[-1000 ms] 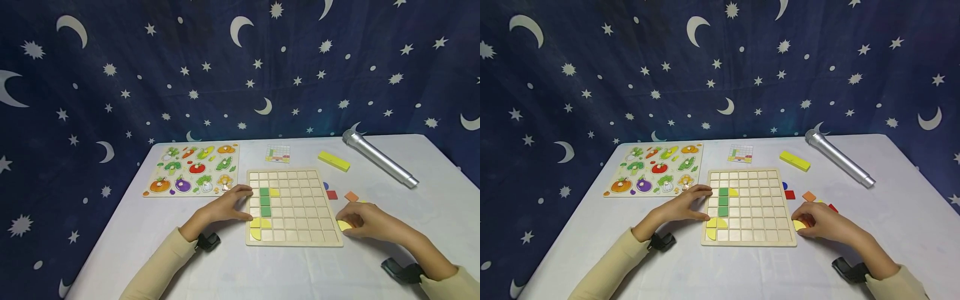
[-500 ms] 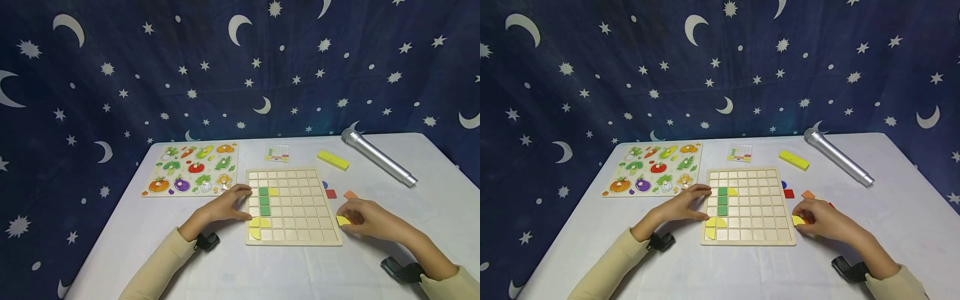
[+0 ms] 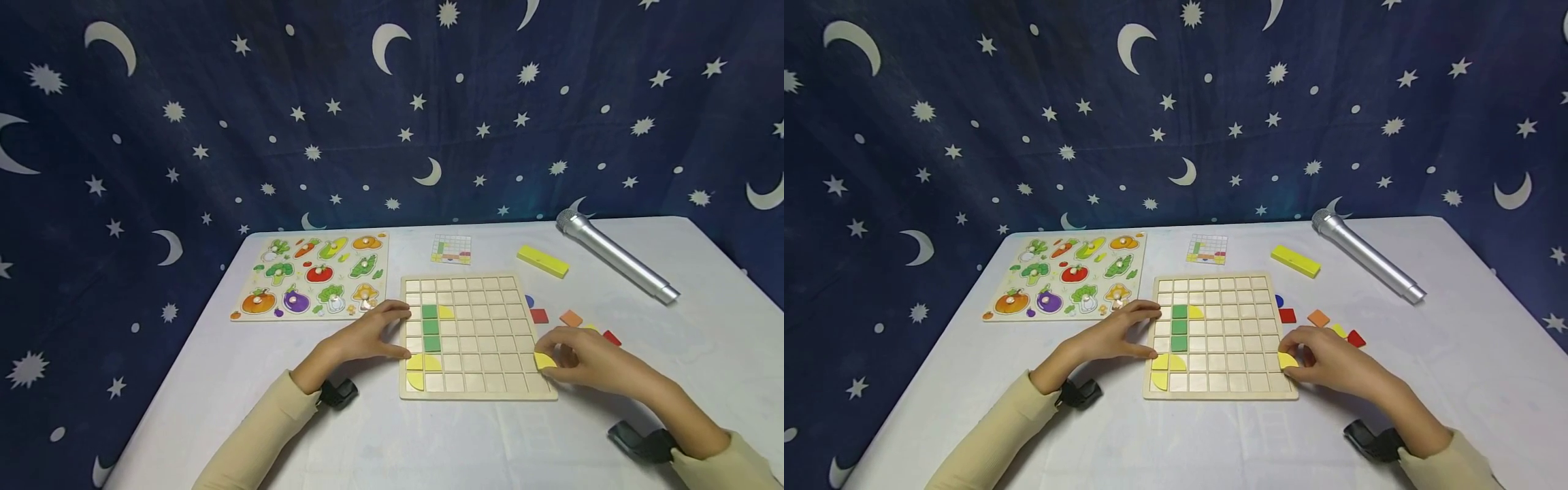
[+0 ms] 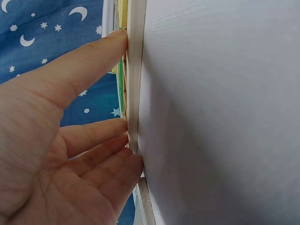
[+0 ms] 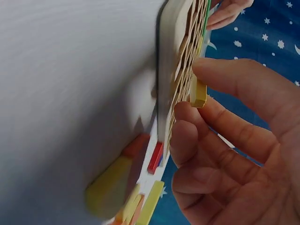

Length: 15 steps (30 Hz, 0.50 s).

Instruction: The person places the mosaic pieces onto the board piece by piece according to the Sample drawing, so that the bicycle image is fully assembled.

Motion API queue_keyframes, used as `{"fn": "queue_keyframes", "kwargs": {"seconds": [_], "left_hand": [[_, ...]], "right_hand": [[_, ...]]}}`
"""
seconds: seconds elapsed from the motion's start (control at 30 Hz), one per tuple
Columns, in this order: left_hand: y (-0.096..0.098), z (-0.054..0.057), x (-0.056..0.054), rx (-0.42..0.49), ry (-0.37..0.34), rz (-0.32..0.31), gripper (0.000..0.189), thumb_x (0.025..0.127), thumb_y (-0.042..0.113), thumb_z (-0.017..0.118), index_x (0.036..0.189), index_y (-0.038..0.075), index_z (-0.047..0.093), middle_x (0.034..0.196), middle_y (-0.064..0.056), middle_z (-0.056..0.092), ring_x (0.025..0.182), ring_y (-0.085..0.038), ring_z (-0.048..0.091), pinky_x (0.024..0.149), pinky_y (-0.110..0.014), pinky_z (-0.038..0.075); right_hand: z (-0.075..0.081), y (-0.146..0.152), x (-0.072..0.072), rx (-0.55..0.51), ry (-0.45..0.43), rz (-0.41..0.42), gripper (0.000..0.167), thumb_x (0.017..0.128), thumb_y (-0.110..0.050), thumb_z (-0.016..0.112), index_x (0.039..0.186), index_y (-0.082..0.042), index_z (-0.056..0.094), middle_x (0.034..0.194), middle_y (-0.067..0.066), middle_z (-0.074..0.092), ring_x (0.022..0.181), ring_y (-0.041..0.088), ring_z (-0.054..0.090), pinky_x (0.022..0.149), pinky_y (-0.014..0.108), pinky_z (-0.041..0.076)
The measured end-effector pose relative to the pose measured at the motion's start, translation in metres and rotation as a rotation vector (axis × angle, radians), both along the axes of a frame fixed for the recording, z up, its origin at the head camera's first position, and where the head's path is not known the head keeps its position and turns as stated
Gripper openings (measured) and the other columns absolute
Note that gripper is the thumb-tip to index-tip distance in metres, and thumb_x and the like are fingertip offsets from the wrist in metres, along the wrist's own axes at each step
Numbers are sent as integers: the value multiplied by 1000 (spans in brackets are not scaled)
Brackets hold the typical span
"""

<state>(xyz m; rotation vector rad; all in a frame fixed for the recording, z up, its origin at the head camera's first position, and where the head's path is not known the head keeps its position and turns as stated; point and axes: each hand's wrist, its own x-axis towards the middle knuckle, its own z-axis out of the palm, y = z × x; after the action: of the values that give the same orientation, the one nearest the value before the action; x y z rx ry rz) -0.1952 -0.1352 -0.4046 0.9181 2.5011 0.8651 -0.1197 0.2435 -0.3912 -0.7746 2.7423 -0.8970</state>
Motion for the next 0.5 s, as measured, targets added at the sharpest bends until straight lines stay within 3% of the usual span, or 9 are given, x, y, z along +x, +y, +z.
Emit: {"fn": "queue_keyframes", "kwargs": {"seconds": [0.5], "left_hand": [[0, 2, 1, -2, -11, 8, 72, 82, 28, 80, 140, 0, 49, 149, -11, 39, 139, -28, 35, 115, -45, 30]], "right_hand": [[4, -32, -4, -11, -49, 77, 25, 79, -13, 80, 100, -9, 68, 75, -12, 50, 67, 1, 46, 57, 19, 43]]}}
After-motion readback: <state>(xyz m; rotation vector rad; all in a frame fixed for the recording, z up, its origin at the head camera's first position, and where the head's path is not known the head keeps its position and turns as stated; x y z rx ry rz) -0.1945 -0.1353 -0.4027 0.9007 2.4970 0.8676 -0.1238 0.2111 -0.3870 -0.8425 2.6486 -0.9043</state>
